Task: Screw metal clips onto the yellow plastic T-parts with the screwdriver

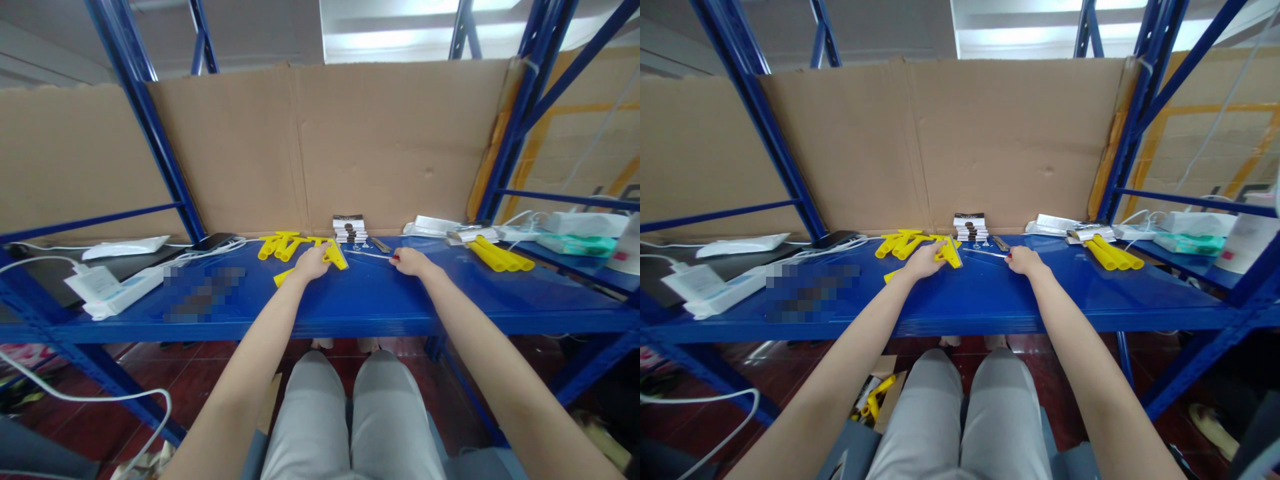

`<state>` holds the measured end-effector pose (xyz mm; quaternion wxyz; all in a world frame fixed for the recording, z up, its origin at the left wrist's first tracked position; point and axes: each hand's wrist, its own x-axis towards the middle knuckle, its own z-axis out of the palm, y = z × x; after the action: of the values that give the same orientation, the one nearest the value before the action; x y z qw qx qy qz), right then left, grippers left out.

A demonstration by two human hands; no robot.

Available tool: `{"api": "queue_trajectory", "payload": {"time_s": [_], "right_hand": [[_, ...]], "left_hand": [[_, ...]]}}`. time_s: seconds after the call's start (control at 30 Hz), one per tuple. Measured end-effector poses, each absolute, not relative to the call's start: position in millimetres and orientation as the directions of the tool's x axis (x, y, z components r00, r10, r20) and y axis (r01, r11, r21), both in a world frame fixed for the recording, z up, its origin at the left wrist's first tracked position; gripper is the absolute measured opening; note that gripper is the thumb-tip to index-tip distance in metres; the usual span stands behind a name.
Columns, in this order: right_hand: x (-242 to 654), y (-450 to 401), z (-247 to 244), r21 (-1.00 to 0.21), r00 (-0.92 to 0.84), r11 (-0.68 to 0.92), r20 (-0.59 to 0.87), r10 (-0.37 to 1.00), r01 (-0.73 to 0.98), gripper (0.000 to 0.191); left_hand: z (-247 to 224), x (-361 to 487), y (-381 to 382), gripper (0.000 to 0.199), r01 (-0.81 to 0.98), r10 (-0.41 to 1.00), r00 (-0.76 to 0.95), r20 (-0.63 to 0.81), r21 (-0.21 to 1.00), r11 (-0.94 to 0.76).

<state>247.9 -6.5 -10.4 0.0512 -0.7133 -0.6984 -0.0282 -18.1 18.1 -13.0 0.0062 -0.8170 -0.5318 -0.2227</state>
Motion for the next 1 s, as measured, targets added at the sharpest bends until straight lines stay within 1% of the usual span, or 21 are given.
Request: {"api": "queue_trajectory", "payload": {"time_s": [0.1,0.2,0.57,0.83,1.0], "right_hand": [[248.5,-5.6,-11.2,0.004,0.021,-0.022,0.1,0.995,1.0,0.035],[248.2,-5.1,-11.7,0.007,0.018,-0.019,0.103,0.994,1.0,0.034],[245.2,-3.1,-14.3,-0.04,0.032,-0.026,0.172,0.985,0.999,0.032],[245.5,-1.2,-16.7,-0.099,0.041,-0.026,0.159,0.986,0.995,0.034],[246.7,1.0,-18.2,-0.097,0.043,-0.029,0.142,0.989,0.995,0.035]], "left_hand": [[-13.1,-18.0,18.5,0.057,0.879,0.866,0.344,0.362,0.201,-0.433],[-13.4,-17.7,18.5,0.057,0.882,0.865,0.347,0.363,0.187,-0.433],[-11.7,-17.0,16.0,0.059,0.883,0.866,0.349,0.358,0.184,-0.432],[-10.5,-15.9,14.1,0.058,0.885,0.868,0.346,0.356,0.182,-0.428],[-10.3,-15.6,13.8,0.058,0.886,0.869,0.345,0.355,0.181,-0.426]]}}
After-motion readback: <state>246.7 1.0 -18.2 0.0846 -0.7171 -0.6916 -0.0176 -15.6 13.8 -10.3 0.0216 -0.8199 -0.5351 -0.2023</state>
